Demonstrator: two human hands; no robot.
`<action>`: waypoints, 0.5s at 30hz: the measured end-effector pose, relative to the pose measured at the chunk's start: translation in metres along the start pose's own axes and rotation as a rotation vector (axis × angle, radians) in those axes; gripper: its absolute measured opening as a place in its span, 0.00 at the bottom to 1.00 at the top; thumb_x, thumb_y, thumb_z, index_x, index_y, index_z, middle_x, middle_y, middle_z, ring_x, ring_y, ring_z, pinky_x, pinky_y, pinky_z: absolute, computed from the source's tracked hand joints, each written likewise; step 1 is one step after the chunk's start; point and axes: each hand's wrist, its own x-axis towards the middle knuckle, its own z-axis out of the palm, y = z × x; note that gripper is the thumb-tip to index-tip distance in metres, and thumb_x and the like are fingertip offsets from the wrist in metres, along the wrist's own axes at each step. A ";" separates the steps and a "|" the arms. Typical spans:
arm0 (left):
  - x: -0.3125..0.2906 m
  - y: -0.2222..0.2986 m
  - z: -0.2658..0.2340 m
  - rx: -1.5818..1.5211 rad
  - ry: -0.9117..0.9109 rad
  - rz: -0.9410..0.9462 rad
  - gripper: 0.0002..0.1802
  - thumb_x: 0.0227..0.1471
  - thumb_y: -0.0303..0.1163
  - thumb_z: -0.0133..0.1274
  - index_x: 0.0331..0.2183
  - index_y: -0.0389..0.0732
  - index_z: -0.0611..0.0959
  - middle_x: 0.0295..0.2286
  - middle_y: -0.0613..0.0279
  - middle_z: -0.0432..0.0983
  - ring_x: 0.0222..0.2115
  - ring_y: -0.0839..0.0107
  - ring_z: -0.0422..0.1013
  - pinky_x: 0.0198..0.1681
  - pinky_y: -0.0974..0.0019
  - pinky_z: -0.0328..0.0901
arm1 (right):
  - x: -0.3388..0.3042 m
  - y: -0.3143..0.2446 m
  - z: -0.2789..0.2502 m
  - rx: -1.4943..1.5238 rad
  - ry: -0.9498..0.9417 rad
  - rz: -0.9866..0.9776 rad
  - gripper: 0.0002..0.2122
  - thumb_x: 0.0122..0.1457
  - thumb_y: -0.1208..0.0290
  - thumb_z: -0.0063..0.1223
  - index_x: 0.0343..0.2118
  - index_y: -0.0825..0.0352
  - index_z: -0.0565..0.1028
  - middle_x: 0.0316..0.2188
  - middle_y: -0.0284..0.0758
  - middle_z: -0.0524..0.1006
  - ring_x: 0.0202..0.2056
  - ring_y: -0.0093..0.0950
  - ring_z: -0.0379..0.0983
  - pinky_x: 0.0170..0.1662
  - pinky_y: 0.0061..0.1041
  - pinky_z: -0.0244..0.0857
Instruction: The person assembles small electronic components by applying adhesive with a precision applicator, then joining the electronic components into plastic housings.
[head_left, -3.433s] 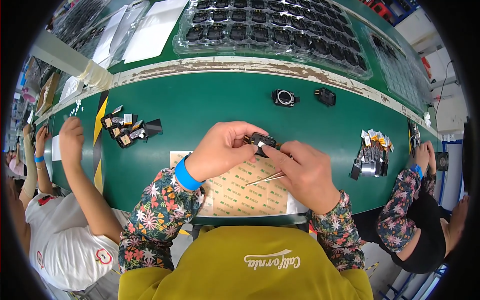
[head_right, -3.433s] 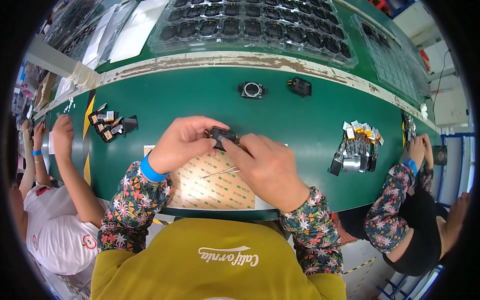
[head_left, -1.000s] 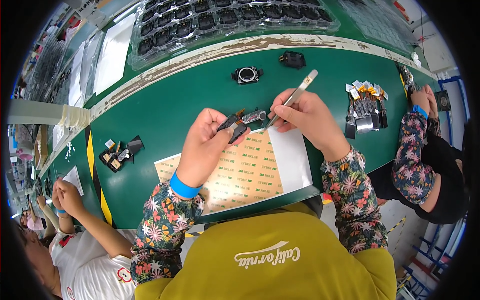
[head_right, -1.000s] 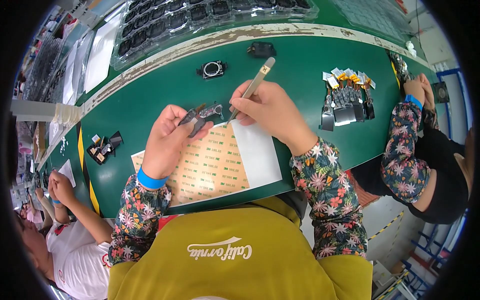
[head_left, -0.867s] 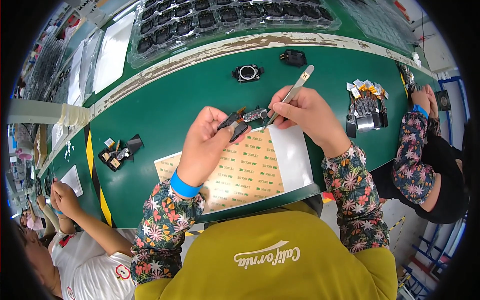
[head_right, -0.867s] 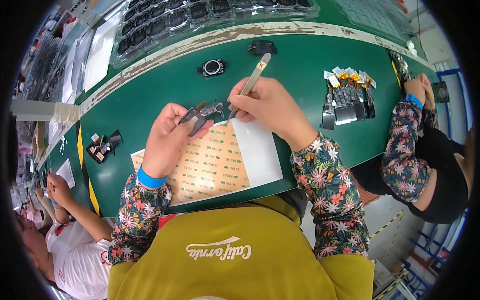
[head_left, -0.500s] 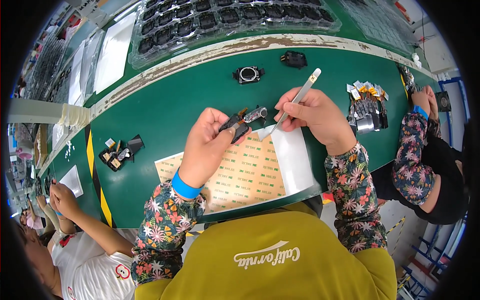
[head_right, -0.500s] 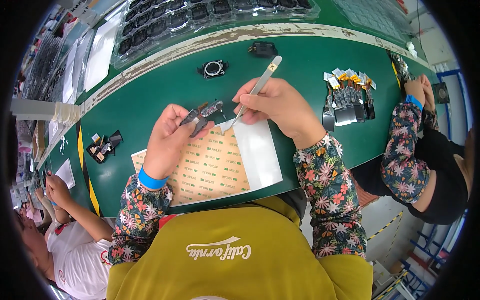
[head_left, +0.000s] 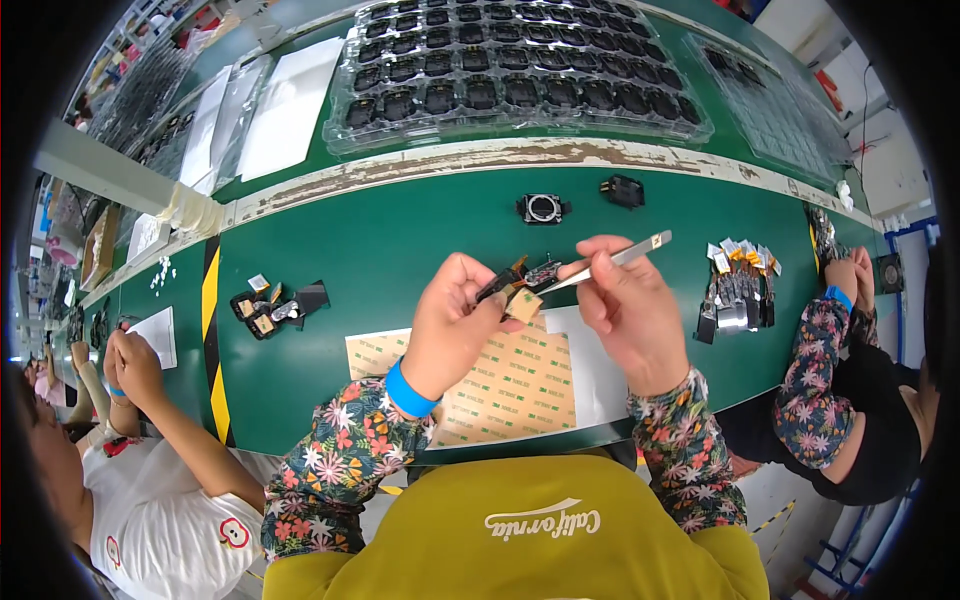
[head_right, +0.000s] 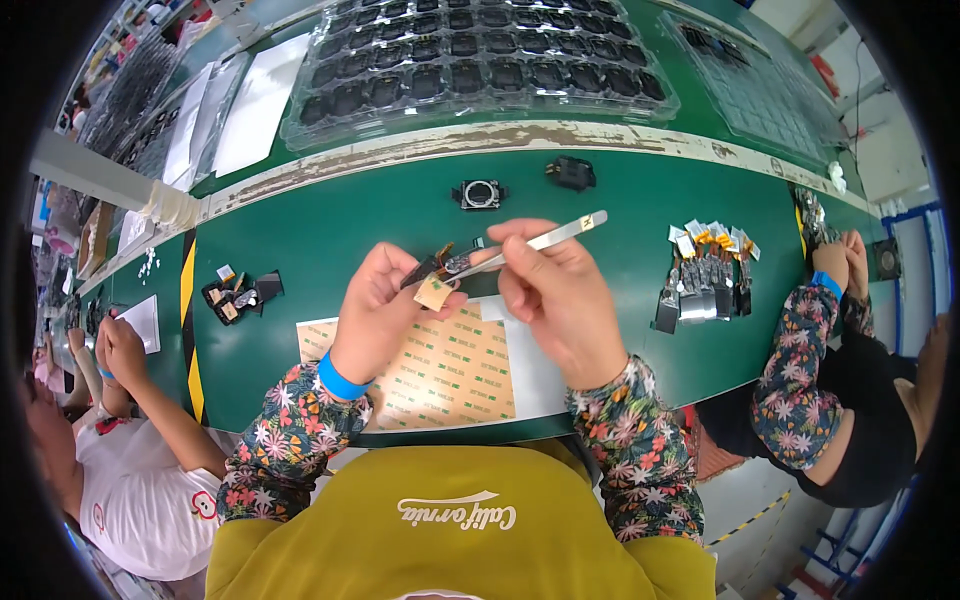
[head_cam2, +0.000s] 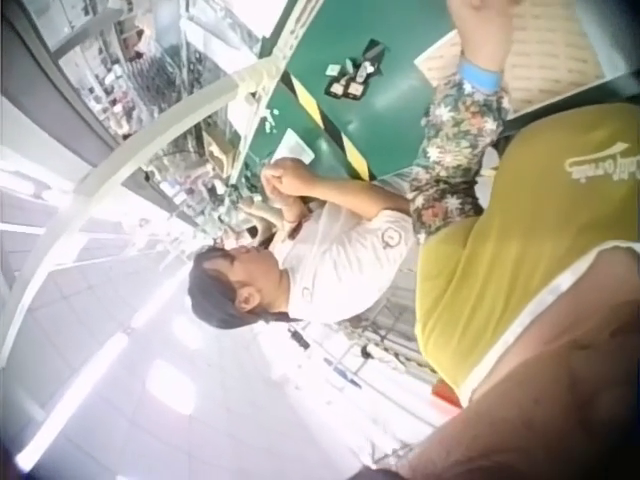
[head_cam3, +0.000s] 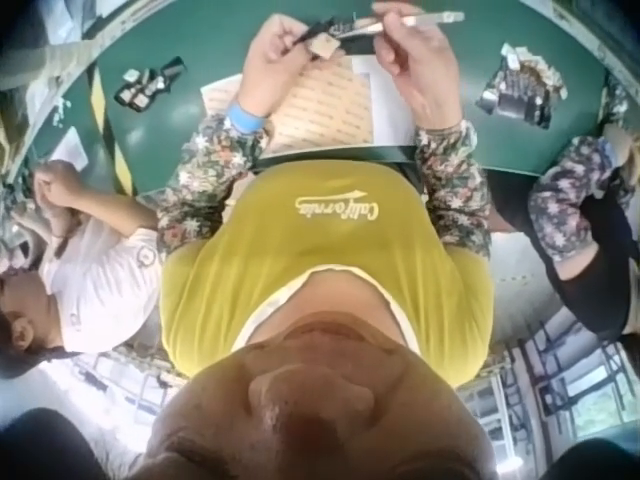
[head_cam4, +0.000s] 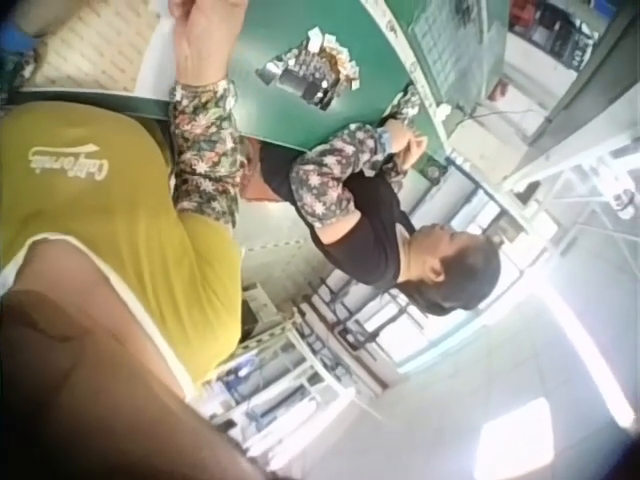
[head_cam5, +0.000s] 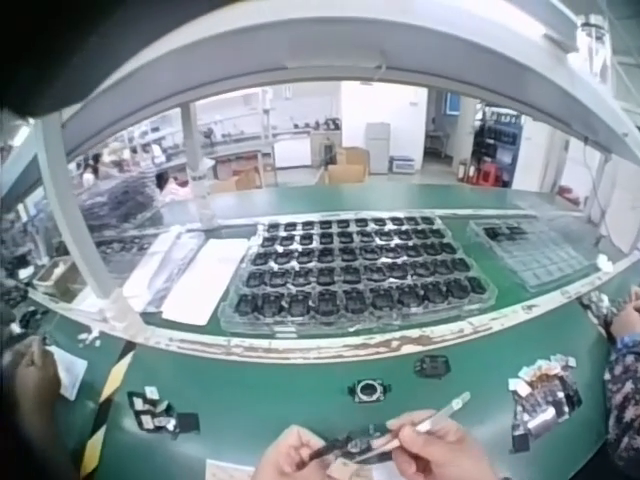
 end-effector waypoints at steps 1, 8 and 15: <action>-0.001 0.001 0.001 -0.032 -0.012 0.024 0.04 0.55 0.18 0.40 0.33 0.37 0.64 0.34 0.53 0.73 0.35 0.61 0.75 0.36 0.67 0.72 | -0.001 0.003 0.006 -0.085 0.034 -0.022 0.09 0.59 0.70 0.47 0.39 0.67 0.71 0.31 0.40 0.77 0.16 0.16 0.58 0.16 0.13 0.49; -0.003 0.007 0.004 -0.035 -0.023 -0.001 0.05 0.54 0.17 0.38 0.33 0.37 0.63 0.36 0.51 0.72 0.35 0.62 0.75 0.36 0.67 0.72 | -0.006 0.010 0.016 -0.381 0.134 -0.196 0.07 0.59 0.74 0.47 0.37 0.69 0.73 0.30 0.37 0.78 0.17 0.14 0.60 0.17 0.12 0.51; -0.001 0.004 0.004 -0.046 -0.044 0.028 0.05 0.54 0.17 0.38 0.34 0.37 0.63 0.36 0.50 0.73 0.36 0.62 0.74 0.38 0.67 0.71 | -0.011 0.011 0.022 -0.549 0.132 -0.337 0.07 0.58 0.75 0.48 0.36 0.72 0.73 0.31 0.37 0.78 0.18 0.13 0.62 0.18 0.12 0.54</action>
